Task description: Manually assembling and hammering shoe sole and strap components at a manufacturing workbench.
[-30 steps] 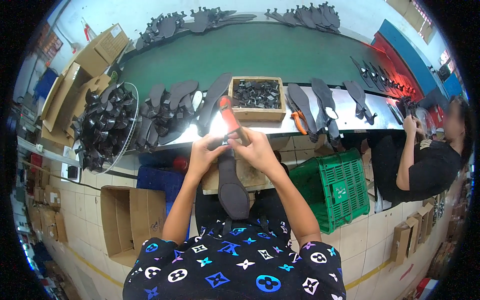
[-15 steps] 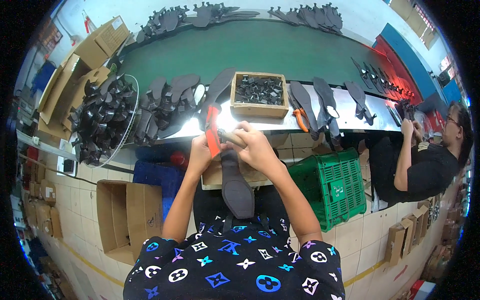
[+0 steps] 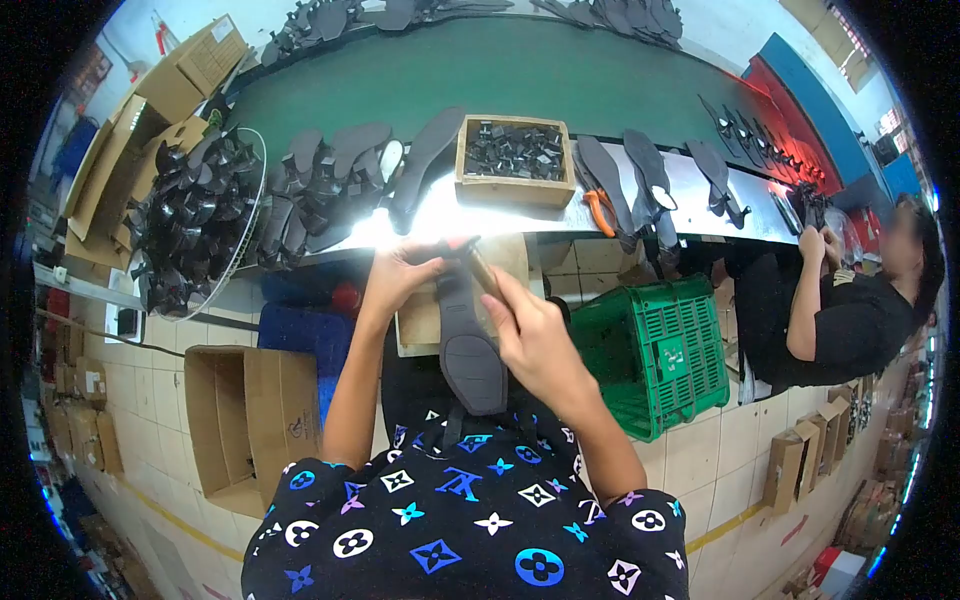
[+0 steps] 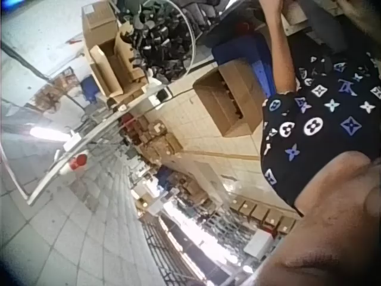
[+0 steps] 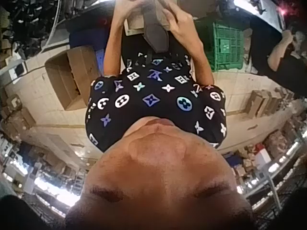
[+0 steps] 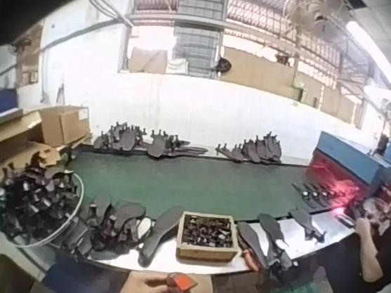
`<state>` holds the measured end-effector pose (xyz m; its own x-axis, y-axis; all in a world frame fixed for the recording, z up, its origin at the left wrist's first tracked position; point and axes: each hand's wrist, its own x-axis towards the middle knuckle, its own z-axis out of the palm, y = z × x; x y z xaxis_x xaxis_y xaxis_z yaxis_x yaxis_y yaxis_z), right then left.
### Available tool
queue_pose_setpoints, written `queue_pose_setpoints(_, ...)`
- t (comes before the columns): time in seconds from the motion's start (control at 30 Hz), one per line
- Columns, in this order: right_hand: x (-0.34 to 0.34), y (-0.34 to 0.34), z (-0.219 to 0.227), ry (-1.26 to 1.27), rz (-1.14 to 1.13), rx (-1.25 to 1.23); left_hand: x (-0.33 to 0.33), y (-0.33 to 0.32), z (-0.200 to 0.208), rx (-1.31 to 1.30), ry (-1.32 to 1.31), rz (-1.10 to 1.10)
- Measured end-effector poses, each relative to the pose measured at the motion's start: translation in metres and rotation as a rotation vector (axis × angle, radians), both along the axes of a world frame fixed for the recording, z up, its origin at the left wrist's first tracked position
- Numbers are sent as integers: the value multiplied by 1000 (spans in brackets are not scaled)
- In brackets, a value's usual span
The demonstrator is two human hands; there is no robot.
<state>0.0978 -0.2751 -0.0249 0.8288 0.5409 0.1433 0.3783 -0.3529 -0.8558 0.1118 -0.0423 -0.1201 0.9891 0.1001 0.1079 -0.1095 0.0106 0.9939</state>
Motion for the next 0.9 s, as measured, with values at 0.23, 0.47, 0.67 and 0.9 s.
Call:
queue_pose_setpoints(0.23,-26,-2,55,-522,-102,337,-9,1,-6,867,-70,194)
queue_pose_setpoints(0.47,-15,-12,46,-466,-99,124,-10,4,-13,827,27,133)
queue_pose_setpoints(0.67,-8,2,-21,-152,-103,64,-12,3,12,906,10,161)
queue_pose_setpoints(0.9,11,-18,-5,-420,-124,78,-48,-22,32,599,-419,56)
